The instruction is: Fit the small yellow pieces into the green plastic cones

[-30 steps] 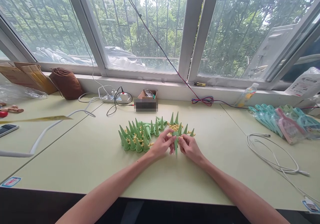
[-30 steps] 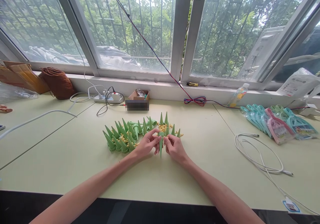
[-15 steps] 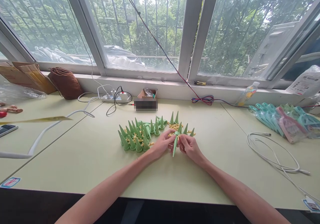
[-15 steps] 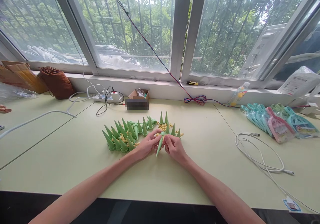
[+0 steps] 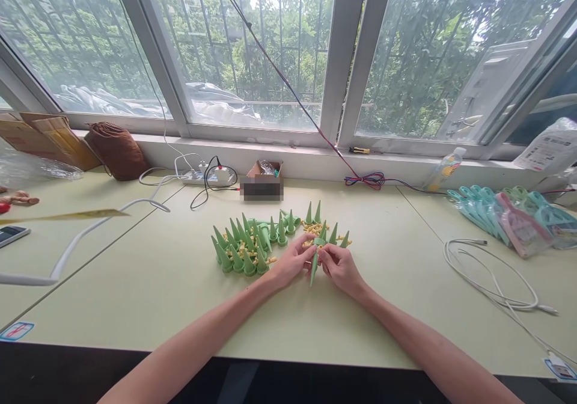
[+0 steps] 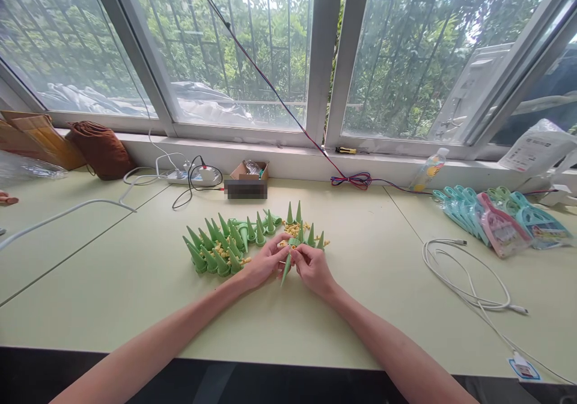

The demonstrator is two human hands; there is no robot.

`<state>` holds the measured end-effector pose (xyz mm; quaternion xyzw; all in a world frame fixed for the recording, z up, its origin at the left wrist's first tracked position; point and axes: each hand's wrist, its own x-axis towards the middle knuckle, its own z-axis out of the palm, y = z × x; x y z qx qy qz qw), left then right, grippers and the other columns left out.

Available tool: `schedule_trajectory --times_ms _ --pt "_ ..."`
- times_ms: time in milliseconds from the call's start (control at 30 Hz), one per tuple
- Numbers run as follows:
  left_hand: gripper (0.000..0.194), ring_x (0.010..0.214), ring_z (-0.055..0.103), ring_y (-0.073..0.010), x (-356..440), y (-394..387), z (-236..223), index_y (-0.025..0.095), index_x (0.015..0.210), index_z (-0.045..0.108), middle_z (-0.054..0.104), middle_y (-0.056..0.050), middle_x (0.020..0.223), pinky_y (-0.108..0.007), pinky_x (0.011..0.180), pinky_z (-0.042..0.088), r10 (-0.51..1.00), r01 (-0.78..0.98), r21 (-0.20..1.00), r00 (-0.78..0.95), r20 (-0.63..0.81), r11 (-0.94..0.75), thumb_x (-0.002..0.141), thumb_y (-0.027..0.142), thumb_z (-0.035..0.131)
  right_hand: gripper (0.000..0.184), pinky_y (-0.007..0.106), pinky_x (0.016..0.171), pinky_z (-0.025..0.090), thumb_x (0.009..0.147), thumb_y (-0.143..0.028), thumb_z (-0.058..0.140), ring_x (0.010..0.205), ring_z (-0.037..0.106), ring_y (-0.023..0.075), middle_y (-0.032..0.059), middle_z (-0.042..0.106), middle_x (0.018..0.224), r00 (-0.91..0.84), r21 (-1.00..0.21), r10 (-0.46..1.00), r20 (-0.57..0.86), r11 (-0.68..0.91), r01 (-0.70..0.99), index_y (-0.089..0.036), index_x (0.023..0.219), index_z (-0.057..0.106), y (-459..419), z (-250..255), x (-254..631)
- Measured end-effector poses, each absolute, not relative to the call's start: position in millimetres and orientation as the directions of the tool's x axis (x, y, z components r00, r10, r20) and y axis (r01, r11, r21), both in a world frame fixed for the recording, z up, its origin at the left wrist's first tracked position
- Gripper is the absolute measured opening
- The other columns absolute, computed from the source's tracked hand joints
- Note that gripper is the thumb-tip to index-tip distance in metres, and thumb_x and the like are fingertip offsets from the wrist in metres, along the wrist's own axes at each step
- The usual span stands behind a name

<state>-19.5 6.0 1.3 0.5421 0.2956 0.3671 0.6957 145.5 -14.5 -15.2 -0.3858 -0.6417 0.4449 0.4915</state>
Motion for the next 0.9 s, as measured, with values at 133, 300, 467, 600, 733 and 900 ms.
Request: schedule_trajectory --times_ms 133,300,467,600,733,900 --pt "0.041 0.054 0.052 -0.0078 -17.5 3.7 0.4 0.022 0.112 0.045 0.056 0.003 0.073 -0.018 0.046 0.043 0.848 -0.199 0.970 0.529 -0.015 0.141 0.087 0.049 0.063 0.040 0.024 0.043 0.028 0.094 -0.051 0.052 0.041 0.036 0.0090 -0.0061 0.041 0.048 -0.204 -0.945 0.934 0.295 0.316 0.082 -0.019 0.070 0.052 -16.5 -13.5 144.9" --pt "0.043 0.050 0.047 -0.0065 -15.2 2.5 0.6 0.022 0.111 0.045 0.053 0.005 0.069 -0.019 0.047 0.046 0.865 -0.199 0.974 0.501 0.006 0.108 0.086 0.051 0.064 0.040 0.024 0.043 0.028 0.094 -0.051 0.052 0.041 0.037 0.0092 -0.0059 0.041 0.049 -0.195 -0.946 0.936 0.294 0.314 0.083 -0.019 0.070 0.053 -18.2 -11.4 144.4" --pt "0.045 0.051 0.047 -0.0075 -13.6 2.0 -0.3 0.023 0.109 0.045 0.052 0.006 0.068 -0.019 0.046 0.045 0.876 -0.211 0.973 0.482 0.020 0.094 0.083 0.054 0.065 0.039 0.023 0.042 0.027 0.094 -0.050 0.052 0.041 0.035 0.0088 -0.0065 0.040 0.048 -0.187 -0.946 0.936 0.299 0.317 0.073 -0.019 0.070 0.052 -17.4 -12.3 143.2" --pt "0.045 0.053 0.047 -0.0079 -12.1 1.0 0.8 0.023 0.110 0.045 0.051 0.006 0.068 -0.018 0.046 0.044 0.882 -0.209 0.973 0.471 0.012 0.099 0.083 0.054 0.065 0.039 0.023 0.041 0.027 0.094 -0.050 0.052 0.040 0.035 0.0087 -0.0068 0.039 0.047 -0.185 -0.945 0.934 0.306 0.321 0.059 -0.019 0.070 0.051 -17.3 -12.0 141.8" --pt "0.043 0.053 0.047 -0.0089 -11.0 -0.6 5.4 0.023 0.112 0.046 0.051 0.005 0.068 -0.019 0.044 0.041 0.899 -0.174 0.984 0.437 0.039 0.042 0.087 0.054 0.060 0.039 0.023 0.042 0.028 0.096 -0.050 0.049 0.041 0.034 0.0091 -0.0069 0.038 0.048 -0.174 -0.941 0.933 0.316 0.331 0.067 -0.020 0.071 0.050 -17.5 -12.2 141.3" --pt "0.034 0.046 0.043 -0.0078 -14.0 -1.8 12.4 0.022 0.112 0.048 0.047 0.006 0.066 -0.020 0.043 0.034 0.946 0.010 0.969 0.218 0.238 -0.246 0.093 0.050 0.051 0.039 0.024 0.046 0.033 0.098 -0.048 0.044 0.046 0.039 0.0108 -0.0033 0.046 0.054 -0.159 -0.899 0.925 0.345 0.374 0.228 -0.019 0.074 0.055 -18.5 -9.8 141.4"
